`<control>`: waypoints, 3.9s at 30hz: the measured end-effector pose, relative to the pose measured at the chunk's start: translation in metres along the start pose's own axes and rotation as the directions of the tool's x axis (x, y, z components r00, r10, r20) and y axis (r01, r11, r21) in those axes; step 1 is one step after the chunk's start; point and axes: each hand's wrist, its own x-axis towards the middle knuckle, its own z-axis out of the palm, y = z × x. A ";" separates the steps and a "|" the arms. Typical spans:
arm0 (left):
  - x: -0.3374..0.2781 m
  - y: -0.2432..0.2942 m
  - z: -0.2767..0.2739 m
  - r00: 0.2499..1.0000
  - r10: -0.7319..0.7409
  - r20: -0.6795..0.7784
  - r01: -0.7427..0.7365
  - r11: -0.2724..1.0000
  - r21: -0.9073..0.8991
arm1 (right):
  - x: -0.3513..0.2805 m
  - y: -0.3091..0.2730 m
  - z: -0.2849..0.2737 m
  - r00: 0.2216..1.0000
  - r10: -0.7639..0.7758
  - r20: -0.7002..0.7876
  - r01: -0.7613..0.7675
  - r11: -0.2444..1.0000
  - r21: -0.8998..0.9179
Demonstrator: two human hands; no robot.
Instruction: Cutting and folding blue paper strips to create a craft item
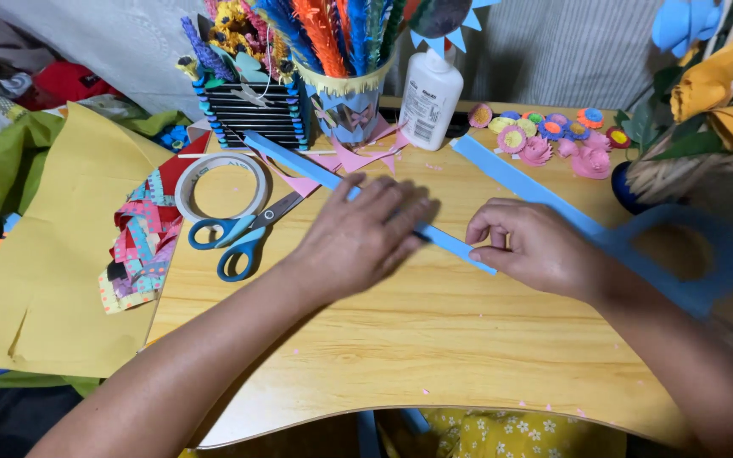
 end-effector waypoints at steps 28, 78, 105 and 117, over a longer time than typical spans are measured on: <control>-0.001 -0.034 -0.016 0.889 -0.259 0.378 0.327 0.937 -0.125 | 0.056 -0.057 0.032 0.995 0.101 -0.005 -0.101 0.995 0.004; 0.003 -0.006 -0.047 0.791 0.353 -0.499 -0.127 0.894 0.431 | 0.037 -0.082 0.075 0.907 0.184 -0.380 0.330 0.254 0.909; -0.011 -0.046 -0.023 0.748 -0.664 0.028 0.544 0.587 -0.600 | 0.091 -0.088 0.096 0.883 0.269 -0.384 0.277 0.360 0.891; -0.021 -0.054 -0.119 0.878 -0.477 0.042 0.469 0.875 0.119 | 0.096 -0.061 0.106 0.878 0.304 -0.369 0.270 0.322 0.907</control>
